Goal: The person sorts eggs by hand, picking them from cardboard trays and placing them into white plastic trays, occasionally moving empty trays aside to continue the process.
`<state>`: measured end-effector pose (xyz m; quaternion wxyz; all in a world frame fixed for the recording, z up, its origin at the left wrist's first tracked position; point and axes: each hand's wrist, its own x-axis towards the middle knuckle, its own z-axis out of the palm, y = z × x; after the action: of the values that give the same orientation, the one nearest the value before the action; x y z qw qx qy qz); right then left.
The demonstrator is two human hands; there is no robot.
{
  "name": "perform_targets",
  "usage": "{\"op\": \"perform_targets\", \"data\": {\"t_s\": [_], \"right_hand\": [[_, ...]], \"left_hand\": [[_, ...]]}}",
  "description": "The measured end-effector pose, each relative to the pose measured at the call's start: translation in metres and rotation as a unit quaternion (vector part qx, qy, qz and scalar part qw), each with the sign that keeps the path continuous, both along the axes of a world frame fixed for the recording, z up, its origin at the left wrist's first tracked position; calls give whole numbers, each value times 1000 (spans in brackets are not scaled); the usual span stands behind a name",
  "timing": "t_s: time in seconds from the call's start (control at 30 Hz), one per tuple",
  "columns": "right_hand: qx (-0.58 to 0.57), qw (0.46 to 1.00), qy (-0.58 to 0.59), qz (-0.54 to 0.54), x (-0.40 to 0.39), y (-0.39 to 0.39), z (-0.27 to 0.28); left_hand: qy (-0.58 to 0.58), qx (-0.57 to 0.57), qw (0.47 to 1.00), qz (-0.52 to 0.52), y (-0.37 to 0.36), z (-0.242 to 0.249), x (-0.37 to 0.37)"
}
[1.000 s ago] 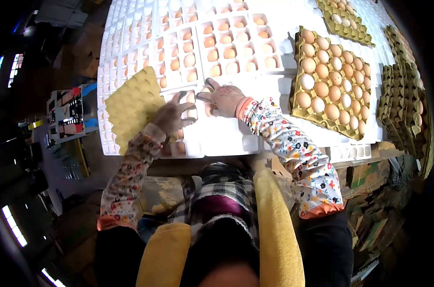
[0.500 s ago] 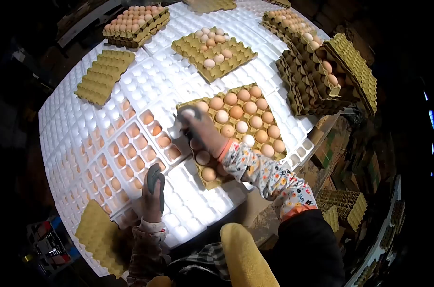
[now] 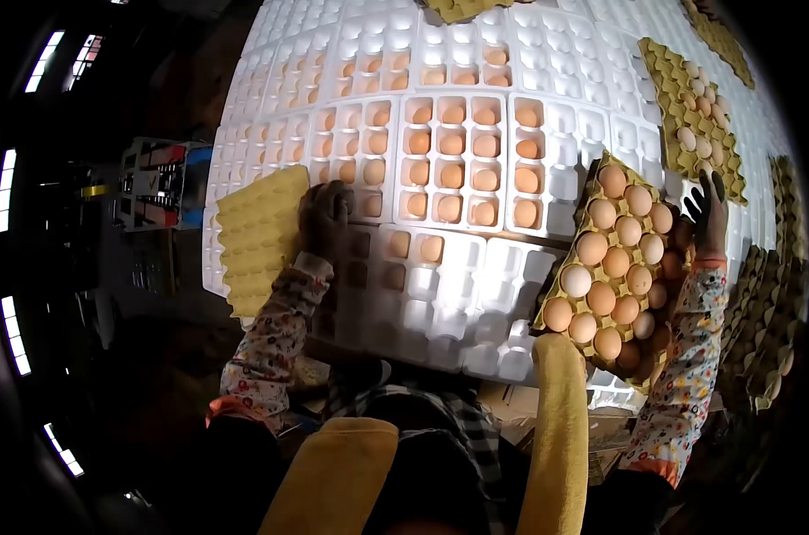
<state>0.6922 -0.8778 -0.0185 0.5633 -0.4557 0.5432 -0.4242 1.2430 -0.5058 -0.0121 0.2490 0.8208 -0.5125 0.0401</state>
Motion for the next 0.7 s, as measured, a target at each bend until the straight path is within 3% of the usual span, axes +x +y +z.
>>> {"op": "perform_targets", "data": {"t_s": [0.03,0.13,0.17,0.23,0.27,0.3,0.37,0.43,0.47,0.5,0.63,0.7], "right_hand": [[-42,999,31,7,27,33,26],[-108,986,79,98,90,135,68],[-139,974,130,120,108,169,79],[-337,864,337,162,131,228,91],[-330,853,374,152,136,253,91],[-327,842,406,137,142,277,88],[-235,922,283,116,157,323,77],[-259,893,340,143,176,366,75],[-263,891,337,155,186,385,80],[-271,887,337,161,199,399,87],[-252,894,341,143,220,448,103],[-217,917,313,122,221,468,100]], "left_hand": [[-38,67,997,29,-3,1,10],[-107,325,940,-17,-5,-7,19],[-82,237,967,-32,-2,-6,20],[-25,63,996,-60,17,-8,15],[-118,52,991,-41,35,7,8],[-122,56,991,4,56,20,-2],[-142,61,983,98,101,43,-13],[-81,223,956,170,132,32,-2],[-43,271,951,142,135,36,3],[-5,234,968,92,139,29,17],[-187,82,978,-29,127,58,46],[-238,103,966,10,109,82,65]]}}
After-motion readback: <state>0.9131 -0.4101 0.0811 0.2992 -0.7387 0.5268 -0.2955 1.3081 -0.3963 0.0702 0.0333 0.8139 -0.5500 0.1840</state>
